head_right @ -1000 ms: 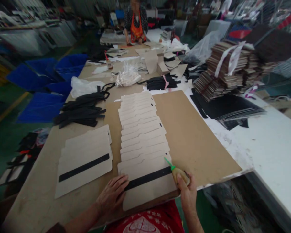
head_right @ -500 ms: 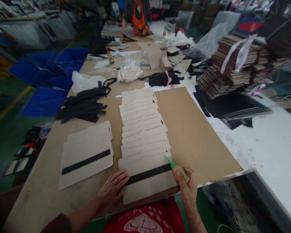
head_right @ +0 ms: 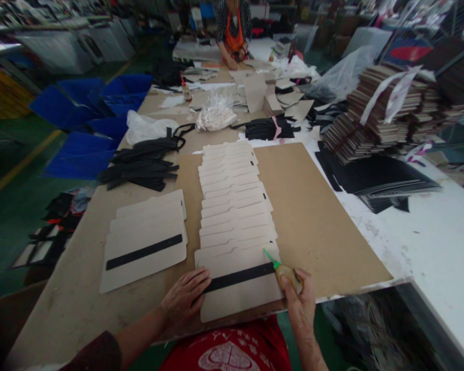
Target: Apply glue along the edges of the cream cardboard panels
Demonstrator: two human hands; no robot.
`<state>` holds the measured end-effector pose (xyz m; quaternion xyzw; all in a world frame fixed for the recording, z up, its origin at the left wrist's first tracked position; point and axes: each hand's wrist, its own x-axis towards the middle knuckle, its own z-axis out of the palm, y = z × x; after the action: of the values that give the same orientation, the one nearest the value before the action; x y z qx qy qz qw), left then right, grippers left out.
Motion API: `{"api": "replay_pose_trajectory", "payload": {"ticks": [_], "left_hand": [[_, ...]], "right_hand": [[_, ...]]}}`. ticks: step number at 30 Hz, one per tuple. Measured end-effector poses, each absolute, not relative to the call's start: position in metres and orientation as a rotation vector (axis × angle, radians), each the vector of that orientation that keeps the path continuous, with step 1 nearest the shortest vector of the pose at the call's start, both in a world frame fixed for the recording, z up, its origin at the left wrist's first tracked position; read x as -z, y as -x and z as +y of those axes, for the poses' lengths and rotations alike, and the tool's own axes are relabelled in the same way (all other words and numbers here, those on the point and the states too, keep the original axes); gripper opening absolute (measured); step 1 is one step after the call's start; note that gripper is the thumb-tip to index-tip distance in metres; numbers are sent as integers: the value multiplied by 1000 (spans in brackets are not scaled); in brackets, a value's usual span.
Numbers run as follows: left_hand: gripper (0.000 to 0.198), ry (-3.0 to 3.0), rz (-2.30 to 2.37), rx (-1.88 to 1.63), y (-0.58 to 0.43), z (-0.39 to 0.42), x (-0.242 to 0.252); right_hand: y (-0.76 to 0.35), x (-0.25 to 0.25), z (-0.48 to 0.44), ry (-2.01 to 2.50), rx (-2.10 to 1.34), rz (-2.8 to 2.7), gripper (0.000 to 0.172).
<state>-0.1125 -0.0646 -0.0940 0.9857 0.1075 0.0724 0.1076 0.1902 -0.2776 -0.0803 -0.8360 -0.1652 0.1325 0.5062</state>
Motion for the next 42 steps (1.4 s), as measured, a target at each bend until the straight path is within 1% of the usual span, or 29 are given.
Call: {"api": "replay_pose_trajectory", "payload": {"ticks": [8,14,22,33,42], "left_hand": [[47,-2887,320,-189,113,-66,96],[47,-2870,337,-187,112,-68,95],[47,-2844,353,-195,112,-68,95],[50,-2795,342,-196,114,-68,96],[50,-2769,337,-219,112,-69,95]], "right_hand": [[-181,71,-274,2019,-335,-356,48],[-175,74,-267,1987,-400,-500,43],[-173,75,-263,1980,-331,-515,42],[-149,77,-258,1948,-371,-688,34],[-134,77,-246,1932,-421,-749,36]]}}
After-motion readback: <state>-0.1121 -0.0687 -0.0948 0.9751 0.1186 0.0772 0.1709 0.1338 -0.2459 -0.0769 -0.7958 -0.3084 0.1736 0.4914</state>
